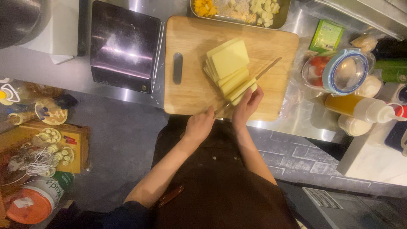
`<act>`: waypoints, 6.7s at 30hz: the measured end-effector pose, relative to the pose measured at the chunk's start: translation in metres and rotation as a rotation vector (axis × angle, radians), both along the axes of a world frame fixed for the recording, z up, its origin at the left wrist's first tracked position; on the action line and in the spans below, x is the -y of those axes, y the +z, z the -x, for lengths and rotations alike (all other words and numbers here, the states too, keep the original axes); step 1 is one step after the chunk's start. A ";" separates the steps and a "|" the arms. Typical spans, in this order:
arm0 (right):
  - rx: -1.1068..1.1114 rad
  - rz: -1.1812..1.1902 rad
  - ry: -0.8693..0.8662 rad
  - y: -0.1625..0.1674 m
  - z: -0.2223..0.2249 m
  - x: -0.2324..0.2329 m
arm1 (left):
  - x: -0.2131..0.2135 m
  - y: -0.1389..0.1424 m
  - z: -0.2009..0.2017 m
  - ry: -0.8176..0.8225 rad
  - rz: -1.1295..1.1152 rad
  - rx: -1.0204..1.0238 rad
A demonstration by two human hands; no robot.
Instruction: The person slices blocks of cheese into thin slices with a knife on a wooden cutting board, stacking the cut slices on the board. They reposition the cheese blocks by hand between cuts and at the end gather and align the finished slices.
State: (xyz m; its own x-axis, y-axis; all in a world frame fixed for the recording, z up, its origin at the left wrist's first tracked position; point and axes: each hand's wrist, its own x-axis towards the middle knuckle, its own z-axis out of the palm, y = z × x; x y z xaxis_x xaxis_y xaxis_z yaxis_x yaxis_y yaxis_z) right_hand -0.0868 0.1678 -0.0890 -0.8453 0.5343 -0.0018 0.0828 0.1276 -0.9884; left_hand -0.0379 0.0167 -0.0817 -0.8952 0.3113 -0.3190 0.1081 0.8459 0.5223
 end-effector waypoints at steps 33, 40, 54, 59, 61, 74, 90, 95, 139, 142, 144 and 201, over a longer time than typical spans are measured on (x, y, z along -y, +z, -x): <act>-0.048 -1.002 0.566 0.061 0.142 -0.076 | -0.007 0.006 0.000 0.071 0.059 -0.140; -0.042 -1.001 0.560 0.060 0.144 -0.075 | -0.010 0.000 0.002 0.001 0.307 -0.234; -0.036 -1.072 0.518 0.060 0.146 -0.074 | -0.018 0.005 0.006 0.005 0.408 -0.301; -0.117 -0.554 0.351 0.062 0.075 -0.078 | -0.017 0.001 0.006 0.042 0.309 -0.265; -0.159 -0.567 0.527 0.059 0.029 -0.070 | -0.017 0.001 0.009 0.037 0.302 -0.219; -0.175 -0.886 0.468 0.023 -0.026 -0.054 | -0.001 0.013 0.016 -0.122 0.193 -0.201; -0.078 -0.751 0.255 0.031 -0.025 -0.018 | 0.009 0.020 0.008 -0.141 0.111 -0.216; -0.050 -0.717 0.242 0.028 -0.026 -0.014 | 0.034 0.013 -0.017 -0.163 0.179 -0.122; -0.011 -0.915 0.670 0.034 -0.002 -0.201 | -0.030 0.071 -0.028 0.242 -0.053 -0.057; 0.115 -0.855 0.506 0.033 -0.002 -0.187 | -0.051 0.075 -0.031 0.304 -0.132 -0.174; 0.164 -0.852 0.466 0.029 0.002 -0.171 | -0.065 0.075 -0.035 0.356 -0.086 -0.155; -0.215 -0.687 0.437 0.060 0.122 -0.172 | -0.102 0.028 -0.036 0.369 -0.085 -0.067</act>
State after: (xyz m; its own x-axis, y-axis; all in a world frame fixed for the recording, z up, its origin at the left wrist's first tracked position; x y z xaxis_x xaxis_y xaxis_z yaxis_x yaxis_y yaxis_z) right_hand -0.2085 0.3400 -0.0288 -0.9210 -0.0179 0.3890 -0.2954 0.6832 -0.6678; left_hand -0.0018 0.1191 -0.0542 -0.9699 -0.0132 -0.2430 -0.1596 0.7882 0.5943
